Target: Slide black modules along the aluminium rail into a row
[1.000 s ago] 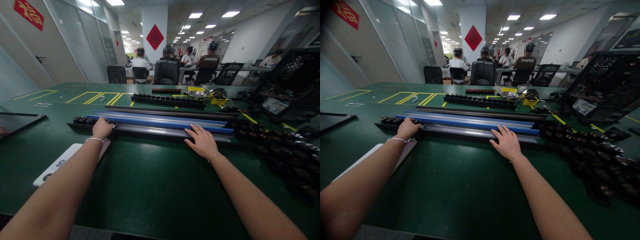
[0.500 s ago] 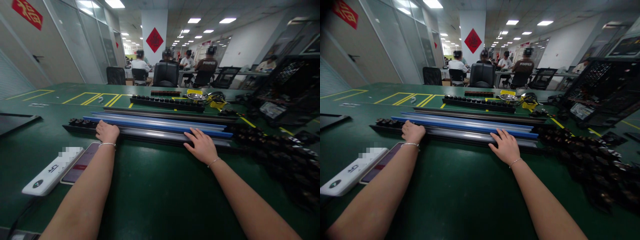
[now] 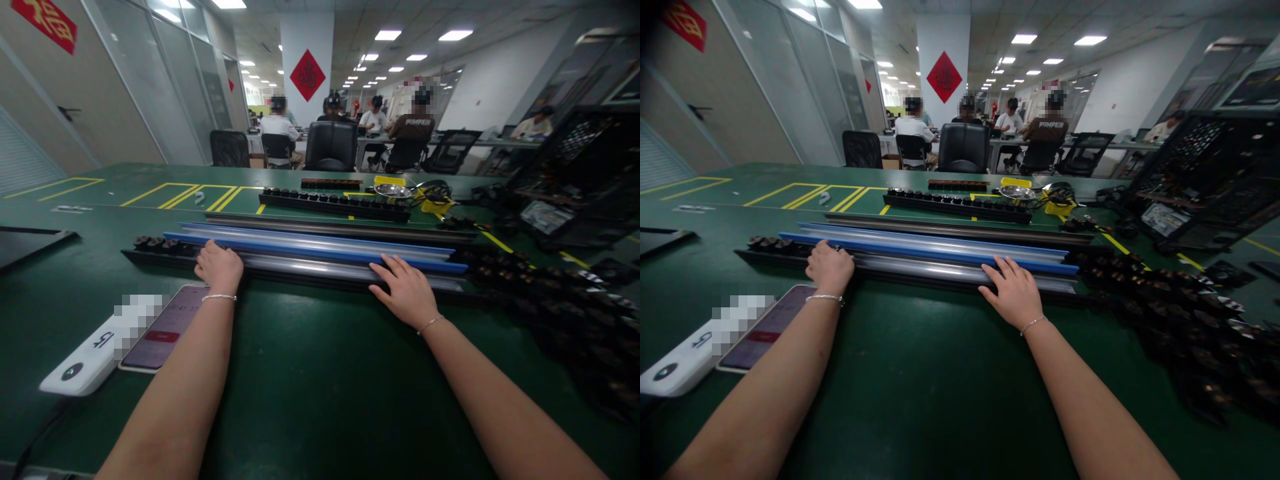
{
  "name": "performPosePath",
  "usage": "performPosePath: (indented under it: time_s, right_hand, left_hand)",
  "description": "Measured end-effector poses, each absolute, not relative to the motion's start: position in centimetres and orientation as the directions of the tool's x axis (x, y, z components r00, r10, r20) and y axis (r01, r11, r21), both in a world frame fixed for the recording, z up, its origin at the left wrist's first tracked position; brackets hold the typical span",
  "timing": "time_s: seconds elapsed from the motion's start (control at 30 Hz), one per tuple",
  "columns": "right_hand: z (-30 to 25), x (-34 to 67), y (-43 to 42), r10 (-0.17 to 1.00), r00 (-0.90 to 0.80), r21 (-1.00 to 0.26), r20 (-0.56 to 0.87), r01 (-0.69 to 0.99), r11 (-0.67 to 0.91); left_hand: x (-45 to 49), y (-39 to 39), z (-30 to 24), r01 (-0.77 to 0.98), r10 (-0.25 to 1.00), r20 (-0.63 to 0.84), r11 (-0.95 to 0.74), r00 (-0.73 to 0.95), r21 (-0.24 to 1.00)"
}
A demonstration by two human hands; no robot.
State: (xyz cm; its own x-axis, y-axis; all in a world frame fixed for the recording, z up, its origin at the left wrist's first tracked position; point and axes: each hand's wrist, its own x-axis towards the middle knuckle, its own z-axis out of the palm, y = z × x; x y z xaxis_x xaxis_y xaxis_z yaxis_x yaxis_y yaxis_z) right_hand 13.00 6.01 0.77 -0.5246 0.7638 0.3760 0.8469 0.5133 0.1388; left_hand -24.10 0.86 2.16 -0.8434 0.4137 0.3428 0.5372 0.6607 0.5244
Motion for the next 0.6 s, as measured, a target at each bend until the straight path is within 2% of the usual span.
performPosePath:
  time_s: [0.6]
  right_hand:
    - [0.75,13.53,6.68,0.744,-0.544,0.110,0.389,0.829,0.549]
  left_hand:
    - [-24.04,0.90,2.09,0.596,0.485,0.348,0.628,-0.802,0.500]
